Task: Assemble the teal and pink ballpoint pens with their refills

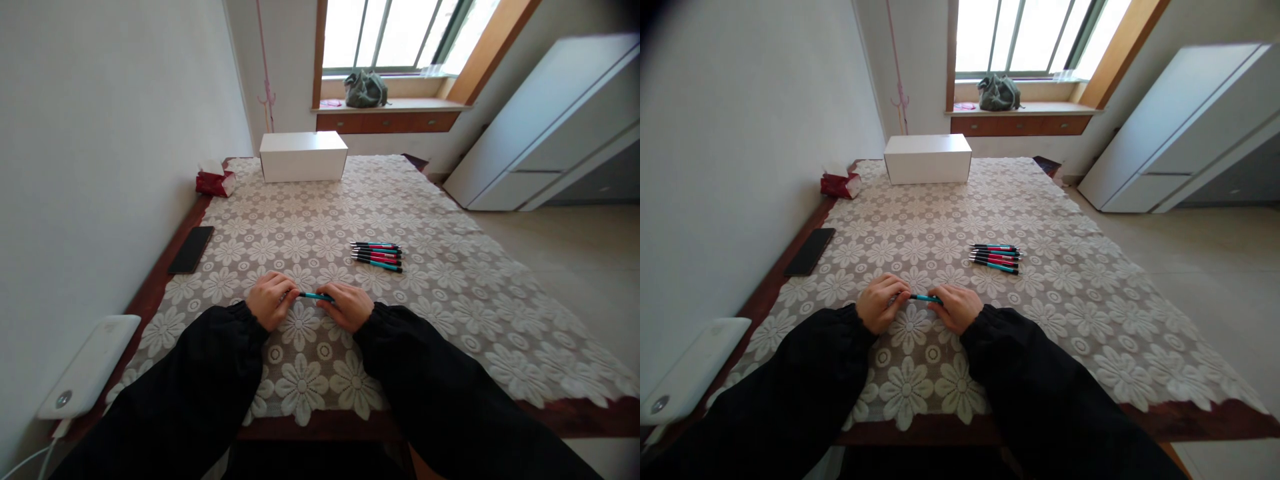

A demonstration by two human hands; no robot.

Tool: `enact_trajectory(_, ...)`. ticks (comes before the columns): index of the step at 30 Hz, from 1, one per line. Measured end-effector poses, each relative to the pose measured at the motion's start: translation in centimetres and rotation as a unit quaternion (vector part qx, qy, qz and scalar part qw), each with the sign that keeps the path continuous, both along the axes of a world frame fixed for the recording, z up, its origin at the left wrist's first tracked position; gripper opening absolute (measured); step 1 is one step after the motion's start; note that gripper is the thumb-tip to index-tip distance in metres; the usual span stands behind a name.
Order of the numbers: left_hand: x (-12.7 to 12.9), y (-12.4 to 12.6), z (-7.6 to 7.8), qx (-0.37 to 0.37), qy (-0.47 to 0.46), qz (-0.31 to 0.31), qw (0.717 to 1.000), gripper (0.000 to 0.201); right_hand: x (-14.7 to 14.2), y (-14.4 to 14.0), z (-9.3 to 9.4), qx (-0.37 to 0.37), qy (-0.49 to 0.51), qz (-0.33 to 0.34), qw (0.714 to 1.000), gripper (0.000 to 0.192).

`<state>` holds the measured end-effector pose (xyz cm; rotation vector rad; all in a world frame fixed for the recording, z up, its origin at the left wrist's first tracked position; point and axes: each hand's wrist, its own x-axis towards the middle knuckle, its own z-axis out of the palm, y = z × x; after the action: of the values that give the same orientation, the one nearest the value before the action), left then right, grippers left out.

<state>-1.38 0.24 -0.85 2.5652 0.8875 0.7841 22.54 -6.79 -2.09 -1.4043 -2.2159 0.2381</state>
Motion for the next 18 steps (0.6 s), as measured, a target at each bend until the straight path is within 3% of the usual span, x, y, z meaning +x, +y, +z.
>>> enact_trajectory(4, -0.01, -0.04, 0.47, 0.002, -0.008, 0.040, 0.999, 0.025, 0.48, 0.24, 0.28, 0.011, 0.011, -0.025, 1.000, 0.017)
enact_trajectory(12, -0.28, 0.29, 0.13, 0.009, -0.029, 0.009, 0.999, 0.013, 0.95, 0.24, 0.26, -0.013, 0.023, -0.059, 0.998, 0.019)
enact_trajectory(18, -0.27, 0.19, 0.44, 0.038, -0.048, 0.014, 0.998, 0.011, 0.91, 0.54, 0.46, -0.099, 0.182, -0.053, 0.977, 0.022)
